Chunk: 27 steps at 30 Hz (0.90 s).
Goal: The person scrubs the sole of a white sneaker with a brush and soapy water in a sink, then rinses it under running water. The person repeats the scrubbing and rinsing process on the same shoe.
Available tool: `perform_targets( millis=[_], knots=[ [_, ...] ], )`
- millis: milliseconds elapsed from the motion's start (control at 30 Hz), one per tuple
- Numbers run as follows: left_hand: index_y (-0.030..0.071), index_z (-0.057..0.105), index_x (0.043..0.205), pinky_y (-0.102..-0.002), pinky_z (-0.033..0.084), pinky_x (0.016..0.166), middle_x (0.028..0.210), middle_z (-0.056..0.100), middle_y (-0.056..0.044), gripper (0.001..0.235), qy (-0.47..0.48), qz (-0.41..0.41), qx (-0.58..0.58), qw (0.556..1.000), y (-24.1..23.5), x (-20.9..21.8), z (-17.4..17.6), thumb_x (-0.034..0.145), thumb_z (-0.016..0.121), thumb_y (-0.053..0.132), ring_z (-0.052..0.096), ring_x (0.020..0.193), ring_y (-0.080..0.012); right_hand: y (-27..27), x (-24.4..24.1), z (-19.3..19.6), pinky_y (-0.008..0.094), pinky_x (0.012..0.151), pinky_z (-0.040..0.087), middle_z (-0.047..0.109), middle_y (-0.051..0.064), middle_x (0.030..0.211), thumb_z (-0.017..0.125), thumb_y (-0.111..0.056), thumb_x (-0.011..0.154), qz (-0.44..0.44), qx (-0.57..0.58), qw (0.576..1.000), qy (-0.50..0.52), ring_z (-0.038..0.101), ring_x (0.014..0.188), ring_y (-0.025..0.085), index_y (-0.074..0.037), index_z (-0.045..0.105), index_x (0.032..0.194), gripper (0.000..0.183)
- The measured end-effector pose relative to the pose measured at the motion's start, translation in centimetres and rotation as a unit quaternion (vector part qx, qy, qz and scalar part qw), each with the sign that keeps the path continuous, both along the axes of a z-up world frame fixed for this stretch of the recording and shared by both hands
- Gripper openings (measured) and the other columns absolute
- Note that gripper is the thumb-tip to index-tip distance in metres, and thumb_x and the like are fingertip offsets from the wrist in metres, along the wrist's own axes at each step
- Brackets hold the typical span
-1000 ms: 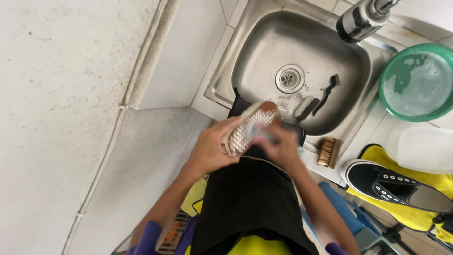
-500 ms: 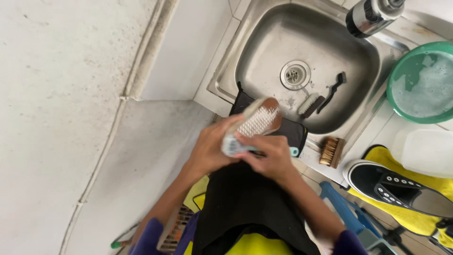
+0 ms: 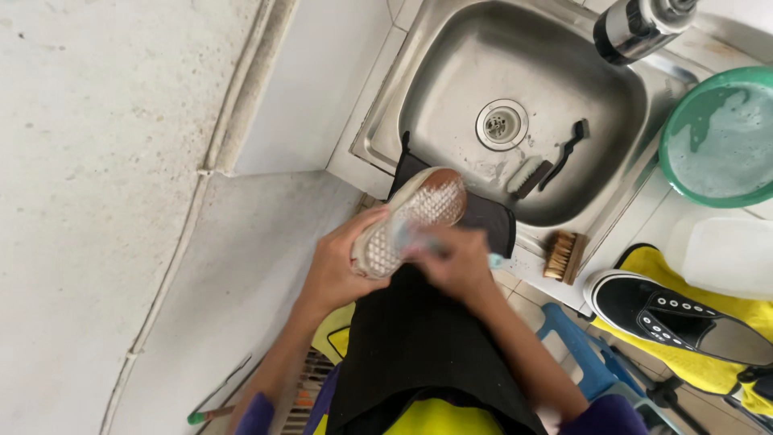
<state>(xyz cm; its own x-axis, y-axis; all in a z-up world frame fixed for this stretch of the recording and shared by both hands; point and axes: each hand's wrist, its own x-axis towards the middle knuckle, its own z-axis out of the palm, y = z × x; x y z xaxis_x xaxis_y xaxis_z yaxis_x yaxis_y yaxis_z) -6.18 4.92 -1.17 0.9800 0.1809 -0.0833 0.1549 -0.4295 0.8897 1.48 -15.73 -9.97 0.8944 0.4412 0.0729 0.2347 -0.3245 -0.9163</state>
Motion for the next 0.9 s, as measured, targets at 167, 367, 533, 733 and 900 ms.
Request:
perform_targets(
  millis=[167,367,533,733,900],
  knots=[
    [0.010,0.076,0.143,-0.054,0.055,0.117,0.147,0.077,-0.016,0.088,-0.007,0.006,0.001,1.000,0.5,-2.4,-2.2,0.057,0.095,0.011,0.071,0.138,-0.0399,-3.2,6.9,-7.5,0.056,0.080,0.066,0.085,0.018,0.092,0.088,-0.056,0.093,-0.013,-0.129,0.989,0.065,0.082,0.092,0.043,-0.021,0.087,0.114,0.041],
    [0.008,0.074,0.145,-0.056,0.055,0.116,0.149,0.075,-0.017,0.088,-0.022,0.008,0.002,1.000,0.8,-3.0,-3.5,0.060,0.096,0.010,0.071,0.137,-0.0416,0.1,4.1,-1.9,0.059,0.085,0.063,0.084,0.023,0.095,0.090,-0.055,0.087,0.026,-0.132,0.986,0.103,0.078,0.099,0.052,-0.017,0.088,0.116,0.047],
    [0.011,0.075,0.147,-0.056,0.056,0.115,0.149,0.076,-0.016,0.089,-0.034,0.007,0.002,0.999,1.0,-4.5,-4.5,0.061,0.096,0.013,0.071,0.136,-0.0413,-1.5,8.9,-8.8,0.055,0.085,0.063,0.081,0.004,0.085,0.074,-0.079,0.104,-0.030,-0.260,0.962,0.074,0.082,0.088,0.032,-0.032,0.082,0.129,0.054],
    [0.007,0.074,0.146,-0.057,0.055,0.115,0.149,0.075,-0.019,0.089,-0.044,-0.011,-0.021,0.999,1.9,-3.1,-5.0,0.061,0.099,0.017,0.071,0.137,-0.0434,-0.8,6.4,-5.4,0.053,0.091,0.064,0.088,0.010,0.099,0.091,-0.058,0.087,0.067,-0.131,0.987,0.059,0.081,0.101,0.041,-0.031,0.088,0.118,0.041],
    [0.008,0.072,0.149,-0.063,0.050,0.119,0.151,0.073,-0.022,0.090,0.001,0.048,-0.072,0.996,1.1,-3.9,-4.0,0.062,0.097,0.010,0.066,0.142,-0.0472,-0.7,3.8,-1.4,0.059,0.098,0.063,0.087,0.014,0.109,0.085,-0.056,0.090,0.003,-0.232,0.966,0.119,0.079,0.111,0.043,-0.027,0.084,0.122,0.043]
  ],
)
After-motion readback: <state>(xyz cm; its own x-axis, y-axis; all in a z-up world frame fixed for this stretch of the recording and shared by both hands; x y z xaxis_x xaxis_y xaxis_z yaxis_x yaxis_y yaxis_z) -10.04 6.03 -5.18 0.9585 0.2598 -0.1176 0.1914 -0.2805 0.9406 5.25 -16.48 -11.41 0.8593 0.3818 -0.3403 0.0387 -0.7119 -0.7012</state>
